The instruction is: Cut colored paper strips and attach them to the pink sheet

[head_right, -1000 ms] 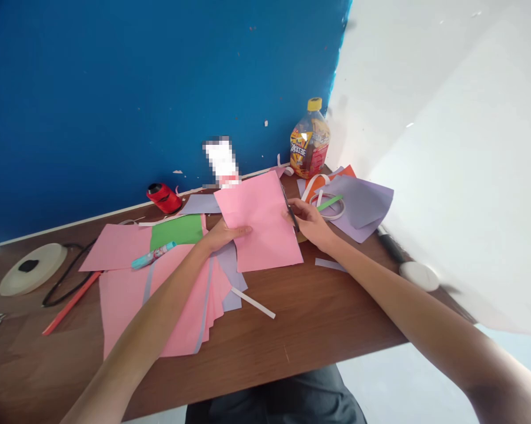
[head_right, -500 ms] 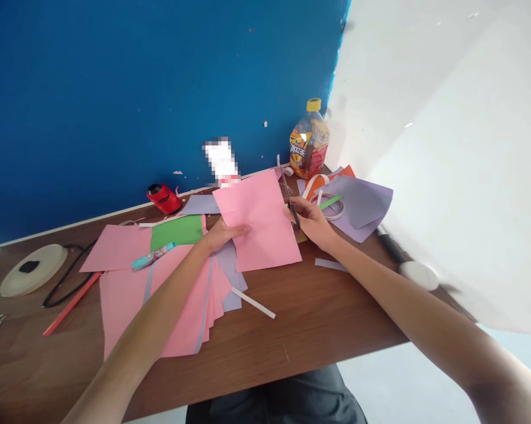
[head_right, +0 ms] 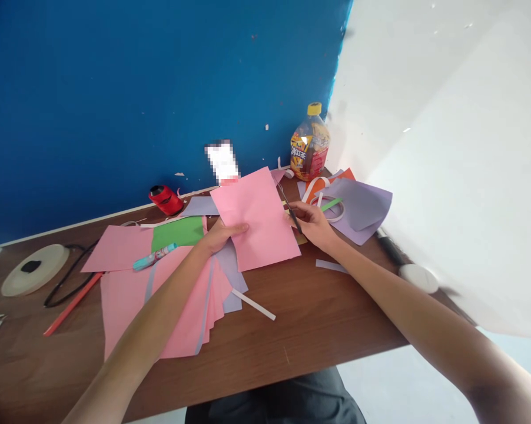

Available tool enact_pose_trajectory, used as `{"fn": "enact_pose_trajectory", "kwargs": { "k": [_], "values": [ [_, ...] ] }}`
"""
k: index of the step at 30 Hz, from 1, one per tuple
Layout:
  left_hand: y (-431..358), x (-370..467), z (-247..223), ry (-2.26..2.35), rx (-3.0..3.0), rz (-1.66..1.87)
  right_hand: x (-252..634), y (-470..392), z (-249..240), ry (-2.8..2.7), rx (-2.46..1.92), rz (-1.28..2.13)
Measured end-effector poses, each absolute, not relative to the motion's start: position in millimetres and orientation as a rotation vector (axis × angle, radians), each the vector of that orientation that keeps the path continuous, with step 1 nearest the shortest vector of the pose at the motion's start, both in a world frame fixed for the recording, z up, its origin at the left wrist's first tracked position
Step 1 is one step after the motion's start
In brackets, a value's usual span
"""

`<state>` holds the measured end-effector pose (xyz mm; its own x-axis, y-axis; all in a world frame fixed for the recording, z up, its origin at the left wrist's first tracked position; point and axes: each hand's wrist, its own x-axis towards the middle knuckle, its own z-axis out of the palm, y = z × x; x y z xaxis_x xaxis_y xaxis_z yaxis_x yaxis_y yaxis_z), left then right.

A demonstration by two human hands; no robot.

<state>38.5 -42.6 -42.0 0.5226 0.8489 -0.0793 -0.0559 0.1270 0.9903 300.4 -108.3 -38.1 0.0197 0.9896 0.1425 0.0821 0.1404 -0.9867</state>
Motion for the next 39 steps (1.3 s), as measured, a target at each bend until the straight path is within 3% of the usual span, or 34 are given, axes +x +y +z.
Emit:
{"fn": "enact_pose_trajectory", "kwargs": {
  "k": [39],
  "values": [
    [-44.2, 37.5, -41.1, 0.81, 1.29, 0.77, 297.8, -108.8, -40.1, -1.435, -1.149, 0.966]
  ]
}}
